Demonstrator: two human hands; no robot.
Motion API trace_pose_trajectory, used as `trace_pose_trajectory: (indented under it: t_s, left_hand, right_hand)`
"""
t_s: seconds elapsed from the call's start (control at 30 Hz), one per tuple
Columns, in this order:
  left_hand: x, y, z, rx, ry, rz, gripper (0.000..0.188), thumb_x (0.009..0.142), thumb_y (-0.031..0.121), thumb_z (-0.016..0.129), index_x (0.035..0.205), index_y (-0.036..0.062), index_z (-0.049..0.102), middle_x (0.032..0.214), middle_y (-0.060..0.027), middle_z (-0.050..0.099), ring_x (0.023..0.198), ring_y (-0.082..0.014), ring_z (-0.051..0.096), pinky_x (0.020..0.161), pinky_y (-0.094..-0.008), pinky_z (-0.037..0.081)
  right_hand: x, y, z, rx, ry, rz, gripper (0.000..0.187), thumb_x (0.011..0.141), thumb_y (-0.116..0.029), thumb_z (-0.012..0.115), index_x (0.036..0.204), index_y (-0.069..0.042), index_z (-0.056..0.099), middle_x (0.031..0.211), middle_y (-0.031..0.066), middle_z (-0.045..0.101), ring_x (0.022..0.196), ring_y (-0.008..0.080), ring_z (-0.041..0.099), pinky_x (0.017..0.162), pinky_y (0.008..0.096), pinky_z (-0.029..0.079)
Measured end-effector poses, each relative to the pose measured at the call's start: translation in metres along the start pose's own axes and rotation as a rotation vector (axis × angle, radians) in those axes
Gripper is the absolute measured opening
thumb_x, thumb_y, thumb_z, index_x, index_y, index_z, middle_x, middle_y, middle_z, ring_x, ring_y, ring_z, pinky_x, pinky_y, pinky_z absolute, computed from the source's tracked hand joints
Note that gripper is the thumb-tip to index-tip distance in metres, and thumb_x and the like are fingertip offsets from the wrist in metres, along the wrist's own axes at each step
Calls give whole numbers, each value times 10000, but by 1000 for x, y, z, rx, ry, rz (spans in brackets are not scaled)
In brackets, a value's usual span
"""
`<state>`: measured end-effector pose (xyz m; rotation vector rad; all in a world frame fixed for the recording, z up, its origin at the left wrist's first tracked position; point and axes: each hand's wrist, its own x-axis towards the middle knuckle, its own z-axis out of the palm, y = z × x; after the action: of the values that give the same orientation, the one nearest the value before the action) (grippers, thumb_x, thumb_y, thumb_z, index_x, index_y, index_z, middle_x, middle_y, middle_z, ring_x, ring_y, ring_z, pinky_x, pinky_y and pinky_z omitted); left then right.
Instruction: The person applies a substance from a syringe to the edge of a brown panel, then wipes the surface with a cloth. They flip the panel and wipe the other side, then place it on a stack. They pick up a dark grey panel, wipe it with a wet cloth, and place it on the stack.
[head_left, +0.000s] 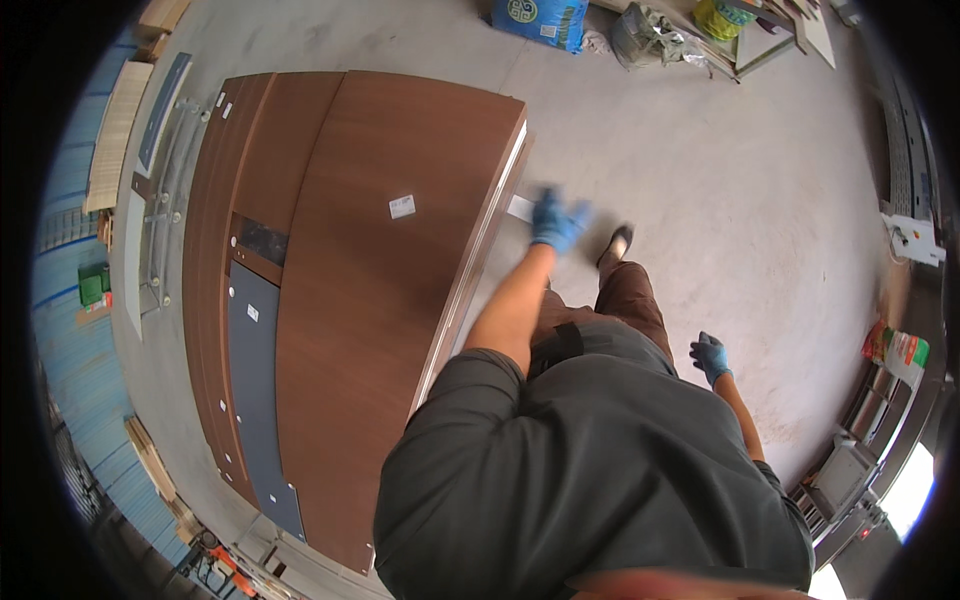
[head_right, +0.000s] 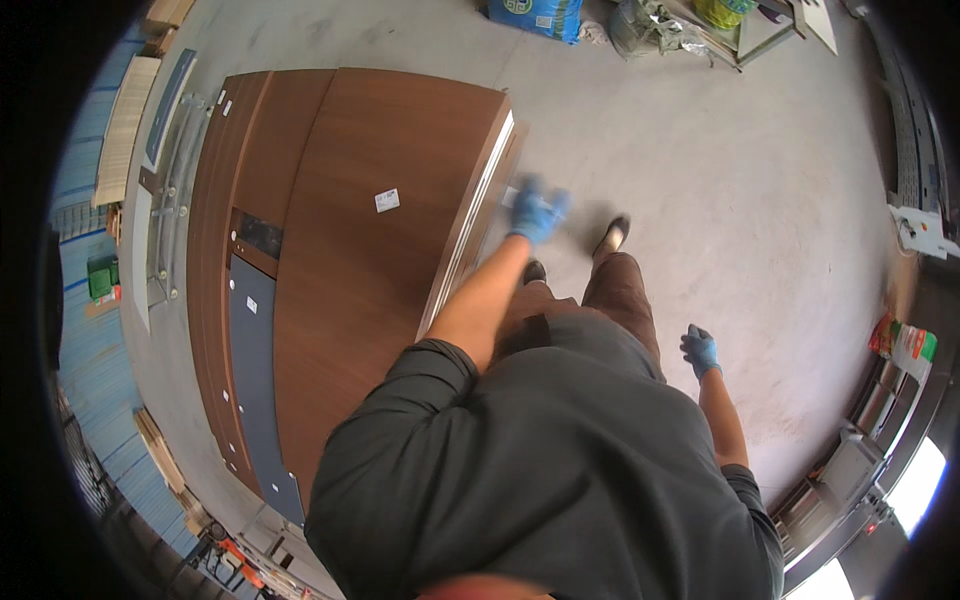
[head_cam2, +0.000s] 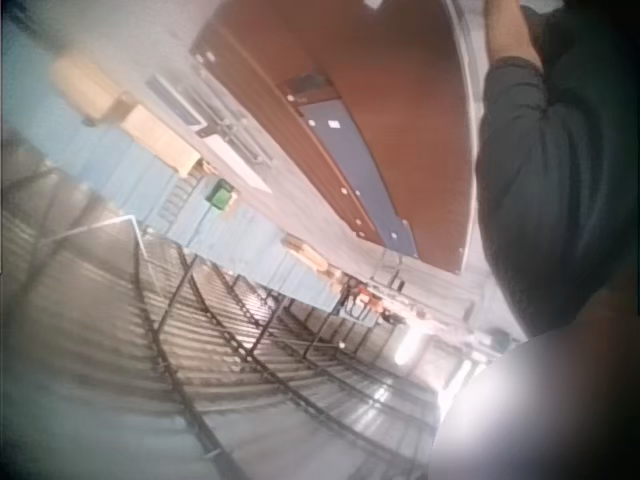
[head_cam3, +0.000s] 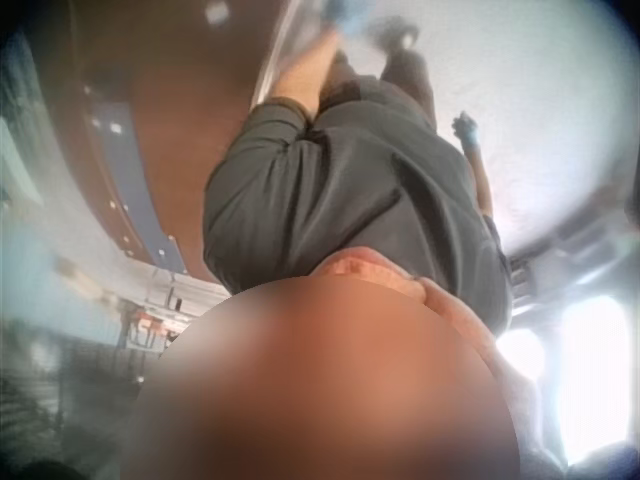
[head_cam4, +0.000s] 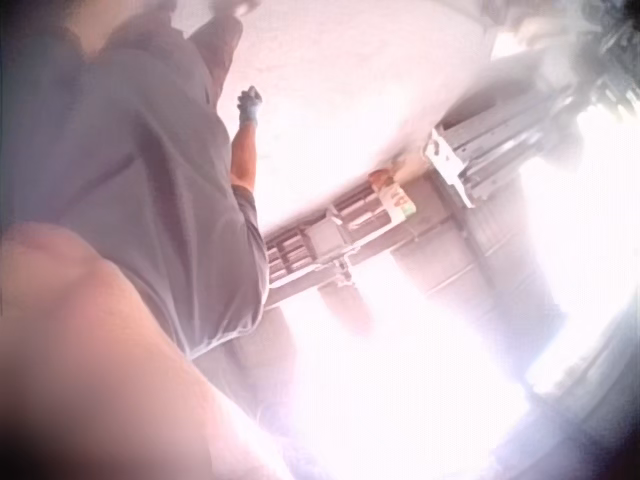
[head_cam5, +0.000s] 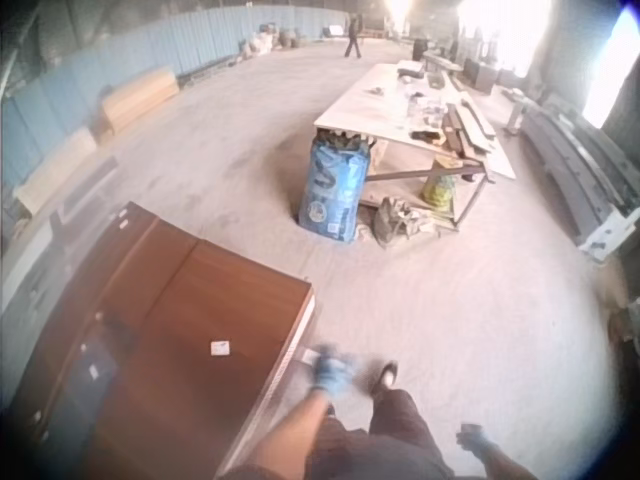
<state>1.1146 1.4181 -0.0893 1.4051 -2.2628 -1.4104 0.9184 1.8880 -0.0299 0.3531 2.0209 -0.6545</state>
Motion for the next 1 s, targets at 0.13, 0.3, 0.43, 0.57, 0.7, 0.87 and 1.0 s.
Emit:
trace_pose_trajectory:
  t_s: [0.13, 0.3, 0.43, 0.57, 0.7, 0.87, 1.0]
  left_hand:
    - [37, 84, 55, 121, 307, 682, 802, 881, 474, 778, 1505, 58, 497, 1541, -254, 479, 1436, -453, 448, 1188, -567, 351]
    - [102, 32, -50, 418, 904, -256, 954, 941, 604, 676, 1577, -53, 402, 1630, -343, 374, 1538, -472, 340, 1262, -554, 273]
    - [120, 17, -67, 440, 902, -918, 1132, 936, 785, 516, 1631, -75, 277, 1685, -372, 231, 1578, -524, 202, 1279, -616, 177]
    - [185, 102, -2, 264, 723, -309, 1075, 892, 695, 647, 1611, -39, 332, 1672, -377, 242, 1586, -529, 170, 1266, -695, 114]
    - [247, 160, -6, 378, 686, -112, 945, 875, 622, 720, 1600, 101, 413, 1652, -294, 357, 1534, -504, 314, 1225, -654, 243]
    - [302, 105, -107, 365, 989, -744, 961, 904, 592, 675, 1634, 55, 357, 1691, -330, 261, 1558, -563, 216, 1249, -658, 196]
    - [347, 79, -167, 239, 860, -1224, 990, 921, 612, 629, 1661, 40, 306, 1706, -333, 229, 1581, -561, 153, 1265, -654, 152]
  right_hand:
    - [59, -89, -29, -334, -175, 90, 433, 1057, -444, 601, 1302, -93, 665, 1004, 33, 717, 762, 170, 657, 645, 366, 520]
    - [173, -269, -64, -290, -257, -267, 471, 1032, -446, 660, 1313, -69, 685, 982, 19, 722, 758, 126, 633, 629, 327, 498]
    - [234, -440, -86, -213, -247, -462, 524, 1030, -431, 674, 1413, -74, 644, 1056, 20, 733, 829, 115, 644, 653, 312, 487]
    - [282, -573, -81, -364, -201, -551, 524, 1037, -417, 666, 1389, -29, 658, 1028, 18, 732, 821, 122, 630, 702, 317, 513]
    - [332, -657, -22, -606, -322, -620, 435, 1039, -354, 651, 1297, -7, 700, 1030, 61, 750, 882, 184, 679, 779, 352, 567]
    - [332, -743, 77, -637, -579, -545, 261, 1018, -206, 646, 1209, -53, 739, 1222, 109, 755, 1073, 194, 709, 868, 326, 562]
    - [307, -822, 136, -688, -493, -607, 344, 1062, -328, 661, 1179, -9, 714, 913, 11, 699, 774, 100, 619, 710, 291, 548]
